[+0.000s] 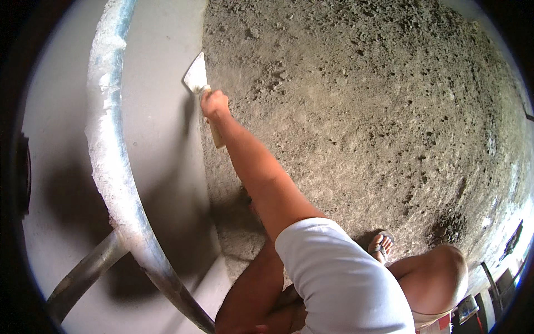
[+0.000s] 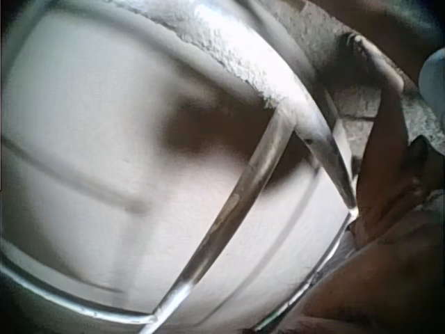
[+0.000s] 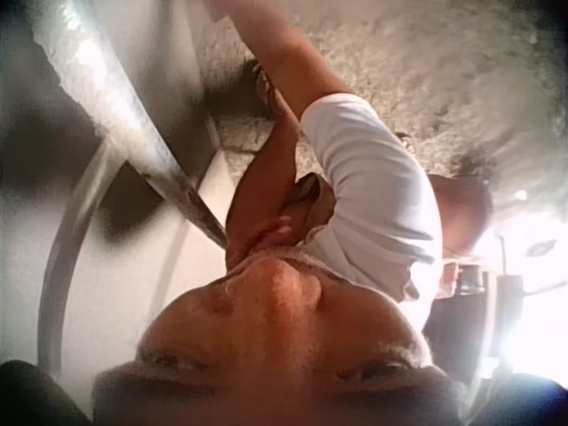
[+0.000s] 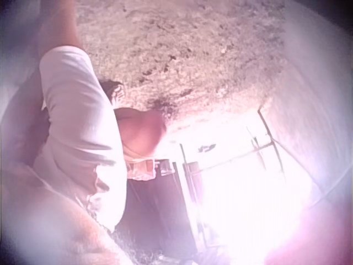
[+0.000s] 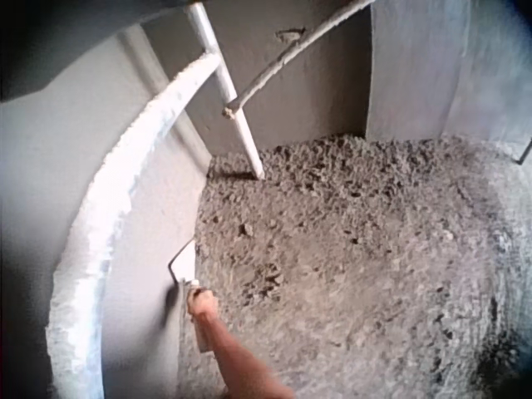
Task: The person uses a trowel to scoop wet cement from a pile on the floor and applies it to a vertical wall surface. They repeatedly smooth the cement along the wall and around a metal pipe structure, occasionally using their left hand to steady themselves or touch their face.
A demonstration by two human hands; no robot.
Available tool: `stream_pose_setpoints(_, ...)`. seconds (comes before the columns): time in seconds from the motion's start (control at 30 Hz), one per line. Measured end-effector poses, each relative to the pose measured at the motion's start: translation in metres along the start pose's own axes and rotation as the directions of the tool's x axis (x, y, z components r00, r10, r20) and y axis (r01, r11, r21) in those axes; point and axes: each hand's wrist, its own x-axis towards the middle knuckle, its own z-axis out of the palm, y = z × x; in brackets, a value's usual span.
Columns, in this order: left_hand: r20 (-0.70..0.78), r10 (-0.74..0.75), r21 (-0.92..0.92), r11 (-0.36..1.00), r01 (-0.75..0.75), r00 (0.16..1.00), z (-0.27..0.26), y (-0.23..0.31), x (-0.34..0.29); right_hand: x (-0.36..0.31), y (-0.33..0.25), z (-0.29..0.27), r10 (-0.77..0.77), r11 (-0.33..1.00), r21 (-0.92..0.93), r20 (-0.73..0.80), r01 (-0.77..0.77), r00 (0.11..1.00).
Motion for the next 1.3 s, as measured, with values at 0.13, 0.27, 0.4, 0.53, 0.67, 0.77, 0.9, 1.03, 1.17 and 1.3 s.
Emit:
stream_pose_setpoints(0.13,-0.026,0.134,0.351,0.929,-0.117,0.991,0.002,-0.022,0.015,0.022,0.014,-0.021,-0.046,0.998,-0.050,-0.210,0.036,0.977)
stream_pose_setpoints(0.27,-0.102,0.279,0.505,0.842,-0.192,0.955,-0.037,-0.091,0.073,-0.018,-0.014,-0.027,0.027,0.998,0.059,-0.243,-0.013,0.970)
stream_pose_setpoints(0.4,-0.104,0.380,0.562,0.785,-0.261,0.919,-0.013,-0.066,0.056,-0.024,0.017,-0.068,-0.039,0.997,0.042,-0.523,0.072,0.852)
stream_pose_setpoints(0.53,-0.068,0.307,0.501,0.833,-0.233,0.949,-0.032,-0.065,0.057,-0.102,0.048,-0.058,-0.120,0.990,0.039,-0.304,0.139,0.945)
stream_pose_setpoints(0.67,0.064,-0.067,-0.018,0.998,0.068,0.996,-0.037,-0.066,0.043,-0.171,0.111,-0.020,-0.194,0.944,-0.250,0.104,0.214,0.976)
stream_pose_setpoints(0.77,0.173,-0.237,-0.347,0.894,0.285,0.956,-0.028,-0.075,0.028,-0.169,0.145,-0.029,-0.015,0.978,-0.204,0.129,0.041,0.992)
stream_pose_setpoints(0.9,-0.068,0.281,0.101,0.957,-0.274,0.957,-0.004,-0.052,0.013,-0.154,0.111,-0.089,0.074,0.996,-0.055,0.110,-0.069,0.991)
stream_pose_setpoints(1.03,-0.118,0.226,0.405,0.900,-0.161,0.967,-0.012,-0.038,0.019,-0.129,0.065,-0.183,0.044,0.994,0.105,-0.048,-0.039,0.998)
stream_pose_setpoints(1.17,-0.153,0.414,0.627,0.742,-0.236,0.897,-0.021,-0.065,0.046,-0.119,0.041,-0.261,0.012,0.984,0.175,-0.235,0.030,0.972)
stream_pose_setpoints(1.3,-0.152,0.455,0.523,0.790,-0.319,0.877,-0.023,-0.063,0.032,-0.131,0.042,-0.256,-0.048,0.984,0.119,-0.549,0.135,0.834)
